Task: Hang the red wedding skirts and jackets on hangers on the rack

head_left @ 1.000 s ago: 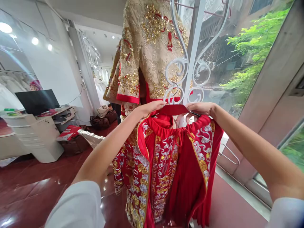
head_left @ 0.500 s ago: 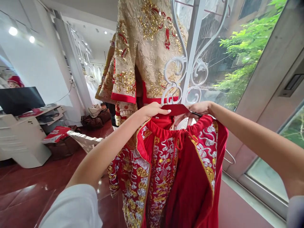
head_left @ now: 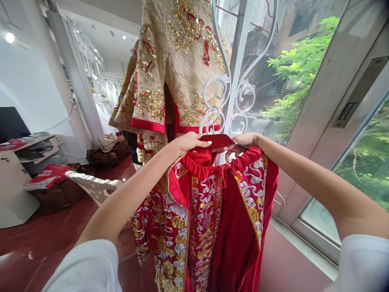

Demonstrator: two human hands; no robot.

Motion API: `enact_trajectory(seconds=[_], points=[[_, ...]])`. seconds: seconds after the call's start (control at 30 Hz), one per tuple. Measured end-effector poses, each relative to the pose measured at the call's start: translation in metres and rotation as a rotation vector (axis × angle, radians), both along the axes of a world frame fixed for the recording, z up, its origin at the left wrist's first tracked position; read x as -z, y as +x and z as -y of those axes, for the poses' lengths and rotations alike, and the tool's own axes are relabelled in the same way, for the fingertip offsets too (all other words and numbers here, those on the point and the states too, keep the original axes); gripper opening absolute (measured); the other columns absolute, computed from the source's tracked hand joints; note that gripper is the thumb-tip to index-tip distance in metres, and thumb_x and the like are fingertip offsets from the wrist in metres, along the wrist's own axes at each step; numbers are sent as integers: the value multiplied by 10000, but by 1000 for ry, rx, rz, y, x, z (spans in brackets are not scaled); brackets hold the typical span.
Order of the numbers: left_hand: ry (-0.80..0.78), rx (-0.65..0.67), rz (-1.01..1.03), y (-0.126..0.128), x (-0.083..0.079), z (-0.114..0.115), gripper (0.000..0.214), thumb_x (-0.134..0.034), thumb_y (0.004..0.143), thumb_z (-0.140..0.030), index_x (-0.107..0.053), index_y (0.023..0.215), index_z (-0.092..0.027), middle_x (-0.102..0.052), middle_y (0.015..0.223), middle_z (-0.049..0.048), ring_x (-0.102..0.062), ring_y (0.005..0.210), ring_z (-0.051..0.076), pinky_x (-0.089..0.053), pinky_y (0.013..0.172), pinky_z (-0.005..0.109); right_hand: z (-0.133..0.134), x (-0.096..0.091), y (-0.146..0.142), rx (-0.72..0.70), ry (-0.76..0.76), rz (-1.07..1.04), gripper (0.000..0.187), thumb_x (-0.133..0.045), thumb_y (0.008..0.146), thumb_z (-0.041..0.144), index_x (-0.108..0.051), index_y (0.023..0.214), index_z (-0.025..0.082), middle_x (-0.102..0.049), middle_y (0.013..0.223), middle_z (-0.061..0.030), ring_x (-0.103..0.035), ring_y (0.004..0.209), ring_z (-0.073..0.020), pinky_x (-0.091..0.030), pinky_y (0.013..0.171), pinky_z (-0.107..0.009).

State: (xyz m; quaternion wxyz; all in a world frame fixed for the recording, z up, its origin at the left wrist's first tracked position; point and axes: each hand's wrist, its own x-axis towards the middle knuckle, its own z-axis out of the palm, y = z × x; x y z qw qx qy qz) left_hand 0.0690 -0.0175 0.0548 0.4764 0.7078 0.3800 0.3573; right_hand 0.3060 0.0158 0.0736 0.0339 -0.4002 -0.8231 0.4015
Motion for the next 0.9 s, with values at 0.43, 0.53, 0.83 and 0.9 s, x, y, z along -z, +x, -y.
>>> enact_trajectory(seconds=[0.43, 0.53, 0.83, 0.9], points=[[174, 24, -275, -13, -12, 4, 239, -737, 587, -327, -652, 690, -129, -644, 671, 31, -552, 578, 127, -398, 562, 256, 8, 14, -30, 124, 166, -135, 378, -720, 593, 246, -600, 943, 170, -601, 757, -5, -541, 662, -120, -483, 564, -222], [272, 9, -323, -17, -11, 4, 264, -709, 619, -383, -642, 678, -135, -604, 615, 12, -497, 535, 105, -346, 526, 241, 9, 15, -28, 114, 125, -156, 453, -693, 568, 160, -586, 1007, 197, -620, 795, 2, -584, 722, -150, -532, 613, -251], [327, -10, -365, -20, -11, 0, 266, -690, 625, -397, -616, 627, -141, -568, 607, 8, -464, 541, 105, -316, 539, 244, 11, 13, -26, 399, 120, -52, 68, -633, 617, 134, -570, 630, 154, -586, 578, -21, -615, 596, -180, -543, 595, -304], [340, -15, -376, -20, -11, -1, 272, -689, 625, -402, -606, 604, -144, -558, 593, 5, -466, 546, 110, -315, 544, 246, 14, 11, -25, 438, 123, -34, 61, -637, 627, 135, -580, 633, 157, -600, 576, -32, -629, 609, -197, -540, 595, -303]])
